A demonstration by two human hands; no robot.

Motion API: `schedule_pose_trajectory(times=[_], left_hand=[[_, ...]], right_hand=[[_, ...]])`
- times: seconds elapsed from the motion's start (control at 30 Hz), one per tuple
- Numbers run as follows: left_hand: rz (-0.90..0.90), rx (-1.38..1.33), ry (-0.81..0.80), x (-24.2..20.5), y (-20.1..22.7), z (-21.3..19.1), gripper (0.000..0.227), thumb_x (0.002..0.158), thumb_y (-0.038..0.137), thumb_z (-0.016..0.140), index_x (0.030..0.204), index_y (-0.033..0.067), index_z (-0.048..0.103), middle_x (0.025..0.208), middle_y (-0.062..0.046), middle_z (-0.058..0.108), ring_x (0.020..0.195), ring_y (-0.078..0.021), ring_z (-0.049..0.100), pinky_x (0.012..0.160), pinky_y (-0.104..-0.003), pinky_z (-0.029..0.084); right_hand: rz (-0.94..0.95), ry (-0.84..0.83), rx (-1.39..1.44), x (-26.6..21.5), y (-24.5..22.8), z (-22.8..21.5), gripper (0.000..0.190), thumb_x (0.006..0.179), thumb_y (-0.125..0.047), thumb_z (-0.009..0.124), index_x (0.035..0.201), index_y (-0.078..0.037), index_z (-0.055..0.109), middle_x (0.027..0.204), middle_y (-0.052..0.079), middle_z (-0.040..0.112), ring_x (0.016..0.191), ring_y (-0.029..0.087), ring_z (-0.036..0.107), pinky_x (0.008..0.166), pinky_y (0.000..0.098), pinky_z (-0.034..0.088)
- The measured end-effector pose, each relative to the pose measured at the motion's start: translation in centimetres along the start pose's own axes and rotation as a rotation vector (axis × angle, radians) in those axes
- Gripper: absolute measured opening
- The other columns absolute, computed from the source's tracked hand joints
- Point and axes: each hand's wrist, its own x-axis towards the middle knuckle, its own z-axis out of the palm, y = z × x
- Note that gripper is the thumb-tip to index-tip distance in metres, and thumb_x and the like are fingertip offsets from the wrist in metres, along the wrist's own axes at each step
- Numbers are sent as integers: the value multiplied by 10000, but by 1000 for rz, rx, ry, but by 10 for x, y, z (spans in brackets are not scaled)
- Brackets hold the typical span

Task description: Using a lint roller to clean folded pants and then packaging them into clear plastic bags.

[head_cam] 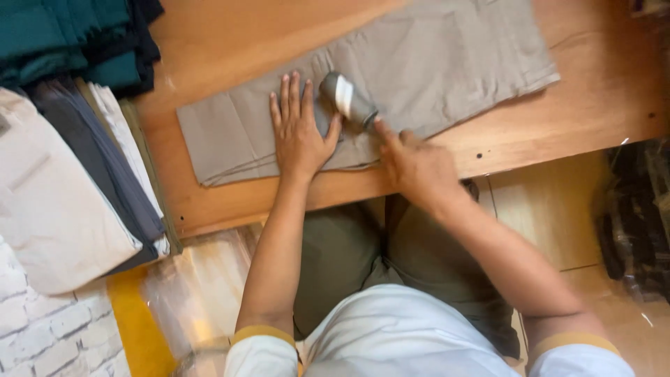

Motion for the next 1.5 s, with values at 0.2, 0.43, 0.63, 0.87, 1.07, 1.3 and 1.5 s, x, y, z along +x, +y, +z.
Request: schedule_pose_trajectory(times=[0.2,0.43,0.63,0.87,1.07,1.3,1.5], left_hand=[[-40,-47,-26,-2,-5,9,748,953,516,658,1438,-38,525,1558,-277,416,1517,-400,298,1247,-591,141],[-42,-38,-23,-2,-4,9,723,947,491,648,1423,-42,537,1549,-281,426,1510,-401,315,1241,-589,146],[-62,-54,-34,-1,-4,6,710,948,492,631,1415,-36,544,1549,-274,432,1510,-391,320,1246,-581,147],[-62,-53,-38,-1,-2,7,709,940,484,636,1406,-43,548,1536,-279,441,1502,-396,332,1240,-584,153],[-62,-55,-55,-2,-3,4,705,947,479,630,1411,-45,544,1542,-283,433,1509,-396,319,1244,-577,137],[-54,-58,-38,0,-1,6,709,949,482,635,1406,-54,551,1535,-290,440,1504,-404,325,1238,-587,142],[-48,-60,22,-3,-5,8,619,1005,437,596,1377,-57,573,1511,-289,465,1489,-405,356,1234,-586,168]], right_hand=[[271,163,-86,17,86,-12,425,1026,-332,584,1423,-205,669,642,168,648,567,410,699,487,547,480],[112,245,-56,11,33,2,354,955,-399,599,1281,-261,614,727,58,619,606,287,683,547,413,527],[124,164,-32,12,14,-15,407,1009,-340,553,1410,-299,605,743,81,622,561,323,674,507,486,515],[324,77,-78,36,65,-36,430,1019,-260,557,1427,-126,561,811,219,740,728,443,753,633,570,539],[50,79,6,-5,-15,-9,387,1027,-429,492,1397,-353,575,748,15,641,567,275,695,518,433,542],[546,93,-58,-23,98,-29,428,1116,-369,519,1539,-315,555,752,246,726,746,456,749,650,538,558],[177,6,107,-42,20,-17,493,985,-369,574,1467,-266,578,920,198,768,780,402,752,645,550,571]])
